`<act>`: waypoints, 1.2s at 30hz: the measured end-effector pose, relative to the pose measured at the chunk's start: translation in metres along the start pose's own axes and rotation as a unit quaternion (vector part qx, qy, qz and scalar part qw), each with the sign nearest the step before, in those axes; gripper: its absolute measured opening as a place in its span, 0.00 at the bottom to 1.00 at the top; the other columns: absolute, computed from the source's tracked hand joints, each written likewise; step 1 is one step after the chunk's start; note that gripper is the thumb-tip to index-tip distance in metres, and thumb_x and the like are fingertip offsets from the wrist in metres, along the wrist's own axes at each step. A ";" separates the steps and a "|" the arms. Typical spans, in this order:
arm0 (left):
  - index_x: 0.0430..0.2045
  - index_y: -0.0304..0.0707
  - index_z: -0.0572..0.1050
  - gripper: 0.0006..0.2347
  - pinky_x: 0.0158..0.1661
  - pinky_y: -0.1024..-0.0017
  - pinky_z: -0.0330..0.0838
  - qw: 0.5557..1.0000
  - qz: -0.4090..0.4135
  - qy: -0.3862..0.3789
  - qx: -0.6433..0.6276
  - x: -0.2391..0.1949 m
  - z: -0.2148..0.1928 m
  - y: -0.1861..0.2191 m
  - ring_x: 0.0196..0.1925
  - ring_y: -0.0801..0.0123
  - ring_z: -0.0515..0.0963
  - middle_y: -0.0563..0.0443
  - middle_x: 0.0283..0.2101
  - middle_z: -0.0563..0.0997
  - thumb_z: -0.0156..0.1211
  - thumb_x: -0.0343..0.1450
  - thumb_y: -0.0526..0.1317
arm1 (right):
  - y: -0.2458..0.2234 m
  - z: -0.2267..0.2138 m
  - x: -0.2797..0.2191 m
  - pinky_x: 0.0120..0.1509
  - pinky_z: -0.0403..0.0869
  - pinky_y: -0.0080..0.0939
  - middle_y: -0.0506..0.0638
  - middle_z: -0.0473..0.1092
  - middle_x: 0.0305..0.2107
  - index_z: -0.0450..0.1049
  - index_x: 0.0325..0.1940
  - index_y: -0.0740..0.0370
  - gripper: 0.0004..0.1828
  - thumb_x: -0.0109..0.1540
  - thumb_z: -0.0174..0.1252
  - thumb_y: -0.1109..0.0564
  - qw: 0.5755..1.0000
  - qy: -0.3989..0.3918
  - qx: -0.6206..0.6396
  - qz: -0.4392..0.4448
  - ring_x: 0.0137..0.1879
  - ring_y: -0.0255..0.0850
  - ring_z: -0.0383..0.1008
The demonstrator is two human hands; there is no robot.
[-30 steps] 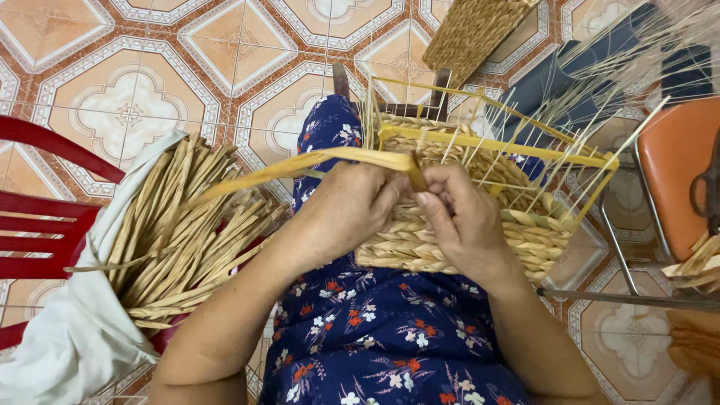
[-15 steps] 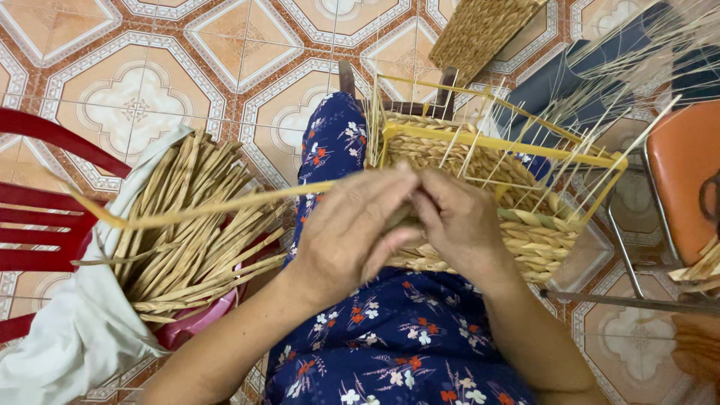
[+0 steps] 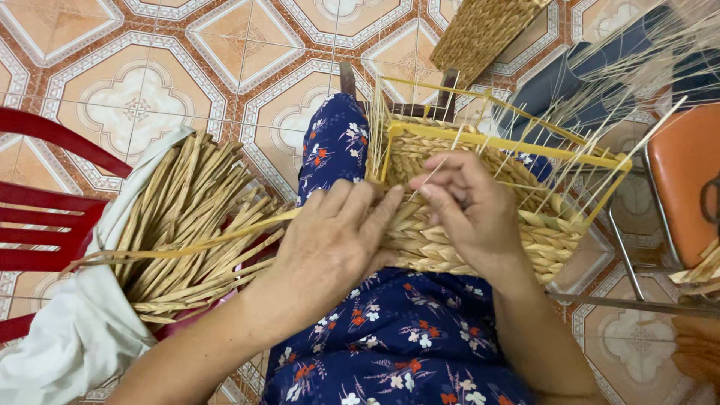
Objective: The person weaves a rectangular basket by hand, interlacing dried palm strips through a yellow metal frame. They repeatedly pull strips through the frame and tighten the weave to build up the basket walls.
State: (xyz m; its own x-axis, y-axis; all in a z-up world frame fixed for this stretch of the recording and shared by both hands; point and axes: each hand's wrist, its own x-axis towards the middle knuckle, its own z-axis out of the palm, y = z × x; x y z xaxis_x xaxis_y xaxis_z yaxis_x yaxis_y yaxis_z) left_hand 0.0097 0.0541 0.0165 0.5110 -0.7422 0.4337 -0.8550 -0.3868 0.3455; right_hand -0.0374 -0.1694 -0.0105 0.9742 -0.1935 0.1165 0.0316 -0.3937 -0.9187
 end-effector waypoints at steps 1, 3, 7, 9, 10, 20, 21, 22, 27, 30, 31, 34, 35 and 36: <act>0.54 0.26 0.75 0.23 0.39 0.66 0.69 0.999 0.000 -0.042 0.029 0.003 0.000 -0.001 0.43 0.60 0.73 0.46 0.40 0.75 0.64 0.64 0.38 | -0.003 -0.004 -0.001 0.32 0.74 0.24 0.50 0.76 0.36 0.70 0.50 0.66 0.07 0.68 0.58 0.65 1.000 0.011 0.014 -0.018 0.35 0.27 0.75; 0.54 0.32 0.77 0.19 0.36 0.66 0.69 0.994 -0.028 -0.106 0.011 0.009 -0.003 -0.007 0.41 0.61 0.75 0.48 0.38 0.75 0.63 0.67 0.35 | -0.012 -0.007 -0.008 0.33 0.75 0.26 0.48 0.78 0.36 0.75 0.48 0.63 0.03 0.70 0.58 0.64 0.993 0.019 -0.041 -0.107 0.34 0.28 0.77; 0.45 0.41 0.81 0.12 0.31 0.63 0.70 0.990 -0.061 -0.118 -0.039 0.019 -0.019 -0.029 0.35 0.60 0.78 0.52 0.33 0.75 0.64 0.69 0.37 | -0.024 0.005 -0.007 0.40 0.79 0.33 0.55 0.76 0.42 0.75 0.53 0.67 0.15 0.63 0.62 0.61 0.935 -0.025 -0.204 -0.290 0.40 0.40 0.79; 0.37 0.40 0.81 0.08 0.31 0.61 0.70 1.000 -0.017 -0.022 0.007 0.024 -0.027 -0.028 0.35 0.58 0.79 0.53 0.32 0.76 0.66 0.67 0.38 | -0.024 0.014 -0.005 0.40 0.77 0.38 0.53 0.74 0.37 0.76 0.53 0.64 0.16 0.61 0.66 0.59 0.934 -0.027 -0.242 -0.262 0.36 0.42 0.77; 0.33 0.39 0.80 0.07 0.33 0.60 0.69 0.998 0.013 0.057 0.029 0.024 -0.034 -0.026 0.36 0.56 0.78 0.53 0.34 0.76 0.67 0.66 0.40 | -0.022 0.016 -0.003 0.40 0.76 0.40 0.52 0.74 0.34 0.77 0.53 0.63 0.17 0.60 0.67 0.59 0.933 -0.028 -0.261 -0.247 0.35 0.42 0.76; 0.35 0.34 0.76 0.09 0.40 0.61 0.71 0.993 -0.092 0.054 -0.049 0.003 0.012 -0.003 0.39 0.55 0.76 0.46 0.36 0.76 0.70 0.71 0.38 | 0.005 0.033 -0.005 0.33 0.76 0.33 0.48 0.75 0.33 0.69 0.56 0.63 0.14 0.67 0.62 0.64 0.973 0.048 -0.166 -0.152 0.34 0.35 0.79; 0.34 0.34 0.75 0.08 0.39 0.62 0.71 0.990 -0.098 0.053 -0.088 0.000 0.019 -0.006 0.38 0.55 0.76 0.45 0.34 0.76 0.70 0.70 0.37 | 0.006 0.036 -0.006 0.32 0.75 0.34 0.48 0.76 0.32 0.68 0.56 0.62 0.15 0.67 0.63 0.64 0.975 0.063 -0.157 -0.141 0.32 0.34 0.78; 0.32 0.34 0.75 0.08 0.39 0.62 0.72 0.985 -0.105 0.052 -0.127 -0.004 0.027 -0.007 0.37 0.55 0.76 0.45 0.33 0.76 0.70 0.70 0.37 | 0.008 0.037 -0.005 0.30 0.74 0.34 0.48 0.76 0.31 0.68 0.56 0.62 0.15 0.66 0.63 0.63 0.977 0.077 -0.147 -0.131 0.30 0.34 0.77; 0.43 0.36 0.73 0.06 0.42 0.72 0.73 0.925 -0.161 0.122 -0.322 -0.015 0.056 -0.031 0.39 0.68 0.77 0.51 0.41 0.78 0.61 0.74 0.32 | 0.010 0.040 -0.010 0.37 0.77 0.36 0.53 0.77 0.36 0.71 0.55 0.63 0.14 0.66 0.64 0.65 0.957 0.100 -0.222 -0.160 0.35 0.38 0.81; 0.57 0.32 0.71 0.12 0.41 0.82 0.74 0.770 -0.240 0.121 -0.579 -0.001 0.084 -0.039 0.38 0.82 0.75 0.56 0.48 0.80 0.51 0.78 0.32 | -0.001 0.038 -0.008 0.52 0.78 0.42 0.57 0.76 0.47 0.72 0.59 0.64 0.15 0.67 0.62 0.66 0.935 0.085 -0.270 -0.215 0.50 0.45 0.80; 0.58 0.31 0.71 0.13 0.41 0.83 0.73 0.728 -0.239 0.122 -0.631 0.001 0.094 -0.040 0.38 0.85 0.73 0.57 0.49 0.80 0.49 0.80 0.33 | -0.005 0.038 -0.010 0.59 0.79 0.44 0.58 0.75 0.52 0.72 0.61 0.65 0.16 0.68 0.60 0.67 0.925 0.077 -0.282 -0.243 0.57 0.48 0.80; 0.60 0.32 0.72 0.13 0.39 0.83 0.71 0.687 -0.208 0.132 -0.683 0.002 0.116 -0.048 0.35 0.84 0.72 0.56 0.45 0.80 0.48 0.82 0.34 | -0.013 0.035 -0.013 0.58 0.76 0.48 0.61 0.72 0.52 0.72 0.57 0.70 0.17 0.63 0.58 0.69 0.924 0.032 -0.289 -0.247 0.56 0.53 0.76; 0.61 0.33 0.72 0.13 0.38 0.83 0.71 0.684 -0.212 0.122 -0.687 0.002 0.121 -0.050 0.34 0.84 0.71 0.57 0.43 0.79 0.48 0.82 0.35 | -0.013 0.035 -0.012 0.56 0.76 0.47 0.60 0.71 0.52 0.73 0.57 0.68 0.17 0.64 0.60 0.66 0.928 0.022 -0.288 -0.234 0.55 0.52 0.76; 0.61 0.33 0.72 0.14 0.37 0.83 0.71 0.681 -0.216 0.113 -0.690 0.002 0.126 -0.051 0.33 0.84 0.71 0.57 0.41 0.79 0.48 0.81 0.35 | -0.013 0.037 -0.012 0.54 0.75 0.46 0.58 0.70 0.52 0.74 0.58 0.67 0.16 0.65 0.61 0.64 0.932 0.012 -0.287 -0.221 0.53 0.50 0.76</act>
